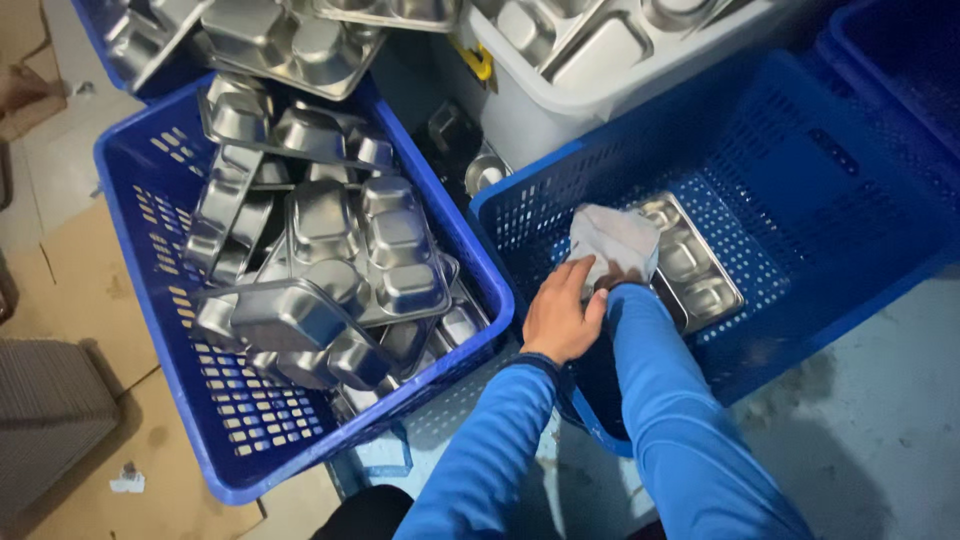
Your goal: The person wipes multiple stainless steel compartmentalized trays with a white cloth, handling them one at a time from a blue crate and placing them into another crate. The person repeats this process throughout the clip.
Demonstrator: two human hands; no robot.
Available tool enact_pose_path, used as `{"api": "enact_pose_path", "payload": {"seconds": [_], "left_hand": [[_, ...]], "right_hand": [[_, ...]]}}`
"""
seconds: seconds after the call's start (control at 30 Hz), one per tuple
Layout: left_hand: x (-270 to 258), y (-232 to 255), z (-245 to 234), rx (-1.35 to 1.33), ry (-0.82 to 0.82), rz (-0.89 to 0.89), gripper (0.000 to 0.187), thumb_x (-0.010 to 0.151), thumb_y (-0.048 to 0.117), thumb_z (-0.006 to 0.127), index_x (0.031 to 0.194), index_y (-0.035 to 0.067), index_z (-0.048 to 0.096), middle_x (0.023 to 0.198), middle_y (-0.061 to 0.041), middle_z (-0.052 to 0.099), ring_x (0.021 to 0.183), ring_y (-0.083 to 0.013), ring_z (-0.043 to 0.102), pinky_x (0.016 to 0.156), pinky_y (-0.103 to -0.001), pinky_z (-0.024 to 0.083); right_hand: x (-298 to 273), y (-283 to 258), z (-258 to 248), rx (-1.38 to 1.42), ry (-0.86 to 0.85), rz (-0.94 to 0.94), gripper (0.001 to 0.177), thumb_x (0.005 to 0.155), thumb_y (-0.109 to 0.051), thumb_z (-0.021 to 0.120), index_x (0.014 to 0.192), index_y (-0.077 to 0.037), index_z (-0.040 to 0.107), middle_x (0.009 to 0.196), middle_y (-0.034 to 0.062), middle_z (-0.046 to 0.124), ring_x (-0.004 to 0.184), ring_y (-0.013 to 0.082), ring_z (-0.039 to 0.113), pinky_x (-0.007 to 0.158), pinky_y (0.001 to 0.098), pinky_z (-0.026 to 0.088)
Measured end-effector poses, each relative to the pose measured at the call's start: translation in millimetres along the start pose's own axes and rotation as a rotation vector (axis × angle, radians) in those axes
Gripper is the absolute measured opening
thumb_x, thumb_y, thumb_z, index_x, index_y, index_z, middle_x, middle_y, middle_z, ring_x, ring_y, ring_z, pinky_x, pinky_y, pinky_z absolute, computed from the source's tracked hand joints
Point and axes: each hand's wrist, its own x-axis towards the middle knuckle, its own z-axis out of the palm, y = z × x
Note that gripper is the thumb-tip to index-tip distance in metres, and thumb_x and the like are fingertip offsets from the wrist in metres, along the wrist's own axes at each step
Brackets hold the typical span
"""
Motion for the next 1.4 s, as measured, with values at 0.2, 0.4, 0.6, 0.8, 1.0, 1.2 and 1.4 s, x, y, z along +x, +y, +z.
{"api": "enact_pose_path", "payload": {"seconds": [0.2,0.4,0.6,0.8,1.0,1.2,1.4], "left_hand": [[-1,-6,7,0.014,0.023,-0.024,0.050,0.095,0.028,0.059,0.140,0.006,0.056,0.132,-0.022,0.061,0.123,-0.0431,0.058,0.105,-0.048,0.047],[7,-29,29,-0.174,0.094,-0.081,0.051,0.097,0.034,0.056,0.139,0.007,0.056,0.140,-0.021,0.061,0.130,-0.0389,0.058,0.109,-0.043,0.046],[60,-27,30,-1.697,0.473,-0.404,0.067,0.099,0.056,0.041,0.147,0.011,0.050,0.150,-0.021,0.052,0.140,-0.0320,0.047,0.117,-0.045,0.032],[68,-2,-18,-2.155,0.435,-0.277,0.070,0.094,0.058,0.045,0.140,0.005,0.049,0.140,-0.028,0.056,0.131,-0.0399,0.054,0.112,-0.048,0.039],[24,-8,-60,-1.216,-0.298,-0.134,0.058,0.110,0.042,0.051,0.149,0.000,0.056,0.144,-0.015,0.061,0.133,-0.0229,0.055,0.115,-0.036,0.040],[24,-23,-156,-0.947,-0.310,-0.107,0.035,0.097,0.013,0.071,0.130,-0.002,0.070,0.117,-0.008,0.072,0.105,-0.0200,0.064,0.096,-0.037,0.051],[18,-5,-169,-0.146,-0.097,0.197,0.047,0.086,0.012,0.072,0.133,0.009,0.069,0.115,-0.015,0.074,0.107,-0.0290,0.071,0.095,-0.037,0.055]], "right_hand": [[-12,-8,-24,0.061,-0.114,-0.210,0.049,0.095,-0.030,0.063,0.139,-0.014,0.047,0.138,0.0132,0.038,0.130,0.0290,0.038,0.110,0.0389,0.033],[-90,23,-82,0.759,-0.592,-0.621,0.034,0.098,-0.021,0.062,0.127,-0.006,0.052,0.121,0.0086,0.050,0.116,0.0210,0.047,0.102,0.0341,0.039],[-229,-12,-132,0.933,0.021,-0.991,0.016,0.094,-0.011,0.058,0.107,-0.005,0.050,0.100,0.0008,0.049,0.102,0.0103,0.048,0.095,0.0240,0.041],[-354,-43,-121,1.339,-0.038,-0.914,0.019,0.086,-0.008,0.055,0.103,-0.010,0.047,0.104,0.0005,0.046,0.102,0.0088,0.045,0.095,0.0224,0.039],[-366,-66,-214,1.223,-0.458,-1.274,0.024,0.089,-0.014,0.062,0.105,-0.010,0.044,0.110,0.0041,0.050,0.106,0.0132,0.047,0.098,0.0268,0.042],[-345,-103,-247,0.789,-0.393,-0.970,0.057,0.078,-0.034,0.065,0.128,-0.011,0.048,0.114,0.0053,0.059,0.108,0.0199,0.057,0.091,0.0369,0.047],[-331,-160,-139,1.550,-0.814,-0.786,0.068,0.100,-0.051,0.054,0.148,-0.003,0.050,0.147,0.0141,0.057,0.131,0.0318,0.057,0.110,0.0480,0.046]]}}
